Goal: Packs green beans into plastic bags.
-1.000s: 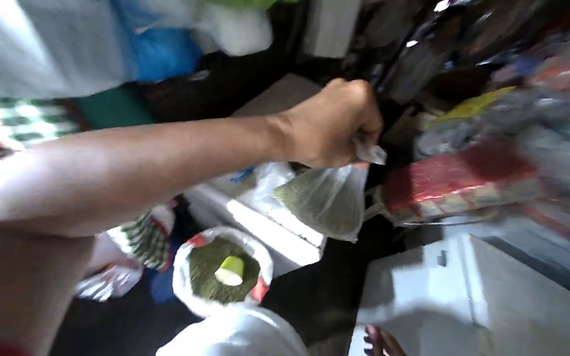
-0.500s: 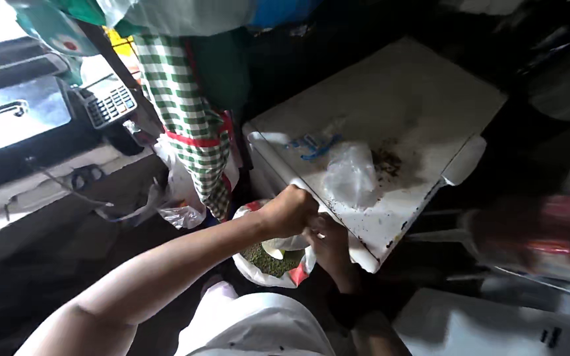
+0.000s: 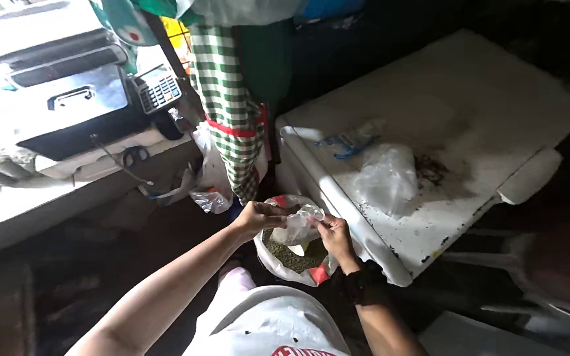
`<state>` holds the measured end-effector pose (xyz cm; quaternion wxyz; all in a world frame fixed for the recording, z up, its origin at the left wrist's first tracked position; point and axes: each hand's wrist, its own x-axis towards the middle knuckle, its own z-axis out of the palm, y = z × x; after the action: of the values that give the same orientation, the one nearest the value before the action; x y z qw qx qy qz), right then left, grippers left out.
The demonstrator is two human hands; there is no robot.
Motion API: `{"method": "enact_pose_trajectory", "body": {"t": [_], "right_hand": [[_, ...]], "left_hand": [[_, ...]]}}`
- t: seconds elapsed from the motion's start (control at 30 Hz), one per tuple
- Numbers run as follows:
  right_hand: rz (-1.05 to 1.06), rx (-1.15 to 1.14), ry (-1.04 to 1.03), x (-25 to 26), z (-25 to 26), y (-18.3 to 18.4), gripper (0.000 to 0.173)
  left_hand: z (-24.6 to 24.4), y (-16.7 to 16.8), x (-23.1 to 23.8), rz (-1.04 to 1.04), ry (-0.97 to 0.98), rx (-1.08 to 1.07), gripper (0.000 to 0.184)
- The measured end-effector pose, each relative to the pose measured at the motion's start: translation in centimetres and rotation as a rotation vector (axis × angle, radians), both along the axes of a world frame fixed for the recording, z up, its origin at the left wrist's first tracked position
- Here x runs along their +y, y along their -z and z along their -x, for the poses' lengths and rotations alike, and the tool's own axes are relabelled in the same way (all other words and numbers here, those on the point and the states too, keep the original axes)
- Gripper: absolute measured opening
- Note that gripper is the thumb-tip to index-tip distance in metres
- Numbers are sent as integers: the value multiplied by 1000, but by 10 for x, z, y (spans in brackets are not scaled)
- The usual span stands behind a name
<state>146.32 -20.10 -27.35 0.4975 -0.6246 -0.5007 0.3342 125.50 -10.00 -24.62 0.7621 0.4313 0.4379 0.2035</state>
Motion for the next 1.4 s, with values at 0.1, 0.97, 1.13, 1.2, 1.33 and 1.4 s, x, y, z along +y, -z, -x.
{"method": "enact_pose_trajectory", "body": {"t": [0.1,0.97,1.13,1.2,1.33,1.4], "right_hand": [[45,86,-19,12,2,27,15],[588,-918,-381,-30,4,146,43],[1028,-829,-631,-19,19,116,71],[1015,-770,-664,-14,10,120,66],[983,-521,-738,-4,-13,144,65],[968,-440,-778,-1,-21,160,64]], "left_hand": [[8,18,-10,132,-236,46,19],[19,56,-27,-196,-41,230,56],[20,51,-31,-217,17,209,64],[18,51,-32,-200,-12,213,64],[19,53,-35,-230,-5,223,66],[20,53,-36,-303,45,246,62]]}}
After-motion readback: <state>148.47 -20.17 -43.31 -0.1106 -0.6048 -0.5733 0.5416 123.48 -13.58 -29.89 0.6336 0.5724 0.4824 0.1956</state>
